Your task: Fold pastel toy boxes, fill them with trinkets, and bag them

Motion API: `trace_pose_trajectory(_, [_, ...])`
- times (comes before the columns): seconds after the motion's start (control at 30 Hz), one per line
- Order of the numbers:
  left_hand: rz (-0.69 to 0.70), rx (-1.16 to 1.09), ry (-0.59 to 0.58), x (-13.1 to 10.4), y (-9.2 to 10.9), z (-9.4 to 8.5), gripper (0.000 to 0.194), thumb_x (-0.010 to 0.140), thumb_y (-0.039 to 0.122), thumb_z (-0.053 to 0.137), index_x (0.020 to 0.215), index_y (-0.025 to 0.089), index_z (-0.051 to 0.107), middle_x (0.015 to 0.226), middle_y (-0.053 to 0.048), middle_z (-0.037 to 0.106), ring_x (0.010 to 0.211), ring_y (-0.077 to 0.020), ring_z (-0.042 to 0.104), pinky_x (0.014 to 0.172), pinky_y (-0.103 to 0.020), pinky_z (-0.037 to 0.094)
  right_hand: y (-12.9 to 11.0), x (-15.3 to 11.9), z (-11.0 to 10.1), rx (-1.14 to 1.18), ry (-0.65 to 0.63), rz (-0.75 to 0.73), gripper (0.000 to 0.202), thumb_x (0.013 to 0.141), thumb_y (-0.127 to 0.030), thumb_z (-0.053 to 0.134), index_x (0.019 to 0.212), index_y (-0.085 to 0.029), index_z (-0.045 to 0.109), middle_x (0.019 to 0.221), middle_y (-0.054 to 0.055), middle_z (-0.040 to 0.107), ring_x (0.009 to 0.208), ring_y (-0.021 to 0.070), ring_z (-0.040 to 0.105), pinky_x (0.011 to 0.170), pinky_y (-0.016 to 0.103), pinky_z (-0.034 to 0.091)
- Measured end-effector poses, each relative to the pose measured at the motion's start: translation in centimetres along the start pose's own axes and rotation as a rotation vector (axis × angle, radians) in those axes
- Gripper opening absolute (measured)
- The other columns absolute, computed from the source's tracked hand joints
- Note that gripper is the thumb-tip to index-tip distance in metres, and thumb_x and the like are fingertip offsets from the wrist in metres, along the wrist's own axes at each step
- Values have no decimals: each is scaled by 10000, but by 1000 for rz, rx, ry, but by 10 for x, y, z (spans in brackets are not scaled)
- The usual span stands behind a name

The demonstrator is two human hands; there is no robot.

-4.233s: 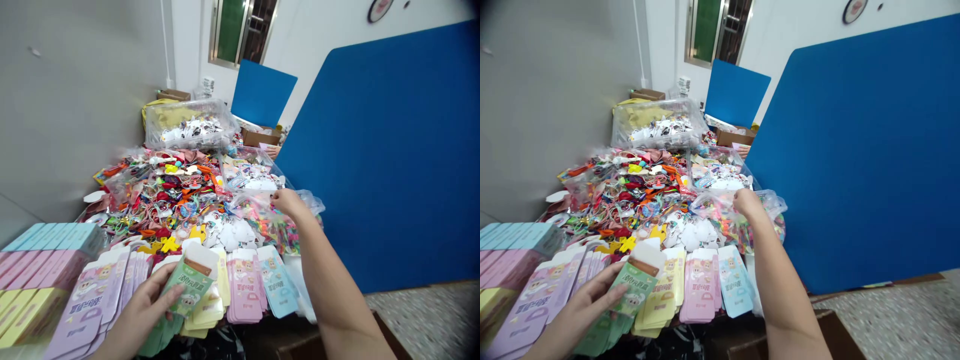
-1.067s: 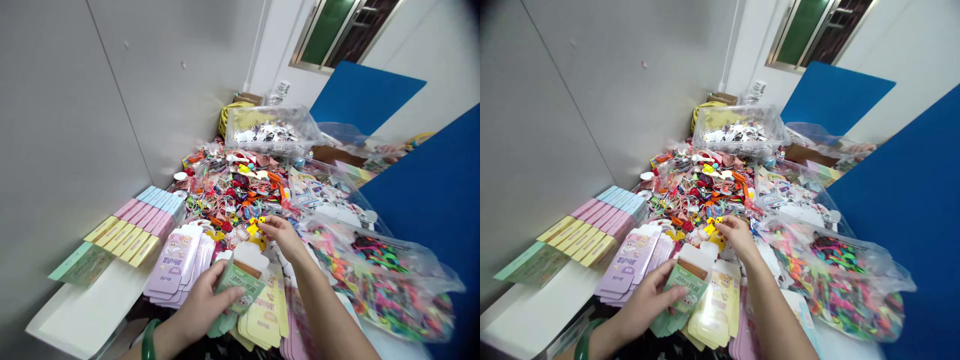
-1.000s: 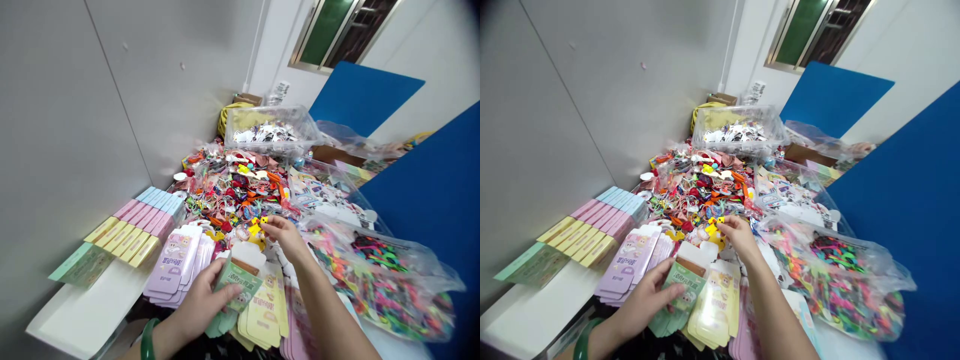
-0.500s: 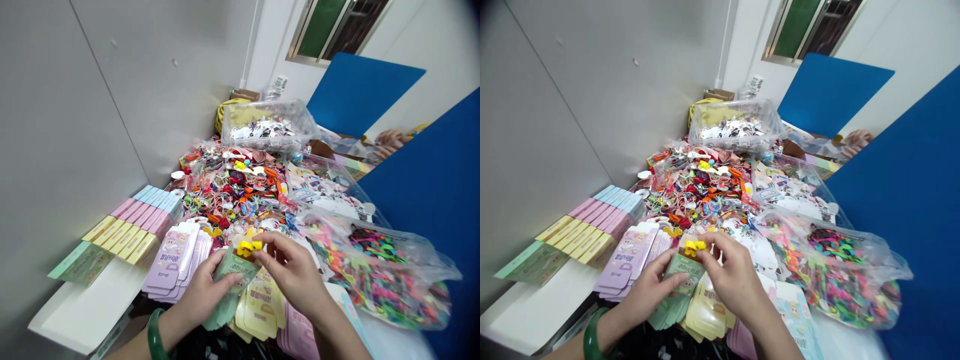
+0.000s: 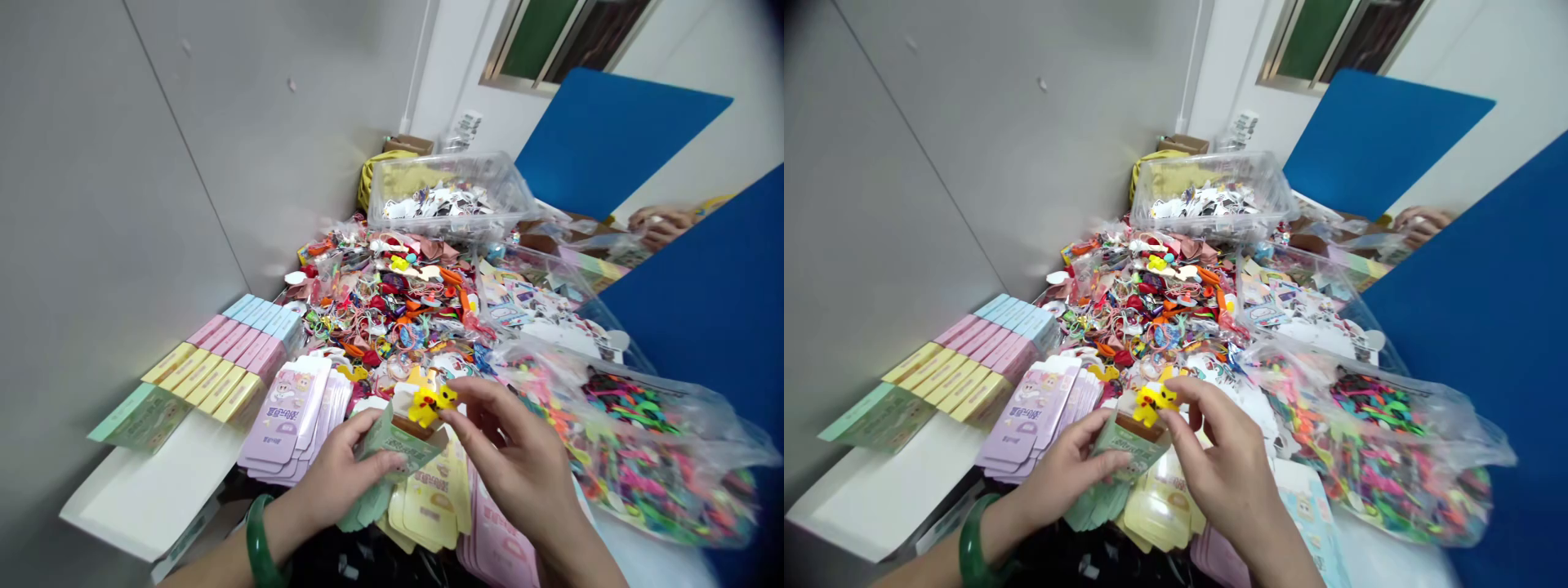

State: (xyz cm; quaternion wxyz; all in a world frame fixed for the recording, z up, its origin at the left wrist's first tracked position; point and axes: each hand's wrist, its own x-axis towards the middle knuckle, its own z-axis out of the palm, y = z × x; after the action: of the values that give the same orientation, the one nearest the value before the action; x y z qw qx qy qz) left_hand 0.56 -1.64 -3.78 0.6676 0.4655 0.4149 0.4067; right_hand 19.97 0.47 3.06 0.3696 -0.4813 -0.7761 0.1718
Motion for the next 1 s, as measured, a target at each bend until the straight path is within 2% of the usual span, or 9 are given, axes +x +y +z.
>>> trace_pose_trajectory(0.2, [-11, -66, -10, 1, 3, 0, 355, 758, 301, 723, 1085, 209, 624, 941, -10, 627, 829, -163, 572, 634, -229, 486, -19, 4, 1, -42, -170, -246, 224, 862, -114, 564, 1047, -229, 616, 946, 46, 676, 813, 154, 619, 704, 270, 507])
trace_pose_trajectory(0.3, [-19, -81, 9, 2, 4, -3, 352, 760, 311, 726, 1081, 209, 626, 963, -12, 634, 857, -164, 572, 643, -221, 485, -19, 10, -2, 34, -160, -285, 218, 859, -116, 564, 1016, -232, 661, 1042, 57, 673, 931, 173, 624, 780, 286, 508])
trace_pose_trajectory(0.4, [-60, -156, -11, 0, 2, -5, 368, 745, 318, 743, 1072, 201, 623, 978, -19, 650, 833, -154, 586, 608, -206, 482, 3, 27, 0, 104, 0, -140, 125, 870, -181, 563, 889, -216, 681, 906, 41, 692, 852, 166, 639, 741, 271, 500])
trace_pose_trajectory(0.47, [-88, -250, -80, -3, 1, -4, 396, 724, 317, 763, 1072, 196, 617, 965, -20, 659, 778, -140, 595, 581, -202, 480, 29, 45, 11, 19, 75, 20, 131, 868, -249, 563, 825, -204, 679, 833, 37, 691, 758, 167, 630, 693, 275, 477])
trace_pose_trajectory(0.57, [-109, -376, -202, -7, 1, 2, 400, 683, 298, 800, 1027, 185, 630, 937, -16, 676, 735, -119, 598, 619, -208, 485, 71, 76, 40, -253, -36, 311, 176, 845, -308, 548, 858, -197, 683, 849, 53, 701, 737, 180, 616, 689, 283, 431])
trace_pose_trajectory(0.67, [-115, -380, -233, -11, 3, 6, 373, 671, 272, 813, 993, 179, 649, 927, -9, 682, 781, -120, 607, 739, -230, 483, 100, 98, 69, -337, -95, 454, 217, 822, -347, 542, 813, -173, 671, 737, 81, 688, 683, 201, 604, 613, 279, 376])
trace_pose_trajectory(0.8, [-101, -292, -126, -13, 5, 5, 397, 671, 279, 813, 1016, 168, 651, 967, -34, 690, 854, -165, 622, 797, -269, 481, 109, 109, 88, -329, -155, 480, 126, 759, -262, 562, 705, -180, 641, 623, 60, 652, 589, 182, 566, 562, 267, 323])
trace_pose_trajectory(0.9, [-38, -325, 1, -13, 3, 5, 399, 700, 309, 790, 1050, 189, 640, 975, -29, 690, 880, -176, 625, 812, -278, 486, 107, 112, 86, -286, -163, 438, 128, 769, -254, 538, 686, -188, 611, 650, 41, 651, 598, 162, 556, 562, 257, 322])
trace_pose_trajectory(1.0, [8, -304, 13, -12, -1, 7, 397, 721, 318, 773, 1074, 196, 638, 956, -27, 681, 915, -192, 620, 854, -298, 481, 106, 114, 79, -247, -137, 402, 148, 797, -295, 519, 735, -183, 594, 693, 30, 652, 610, 144, 551, 576, 243, 345])
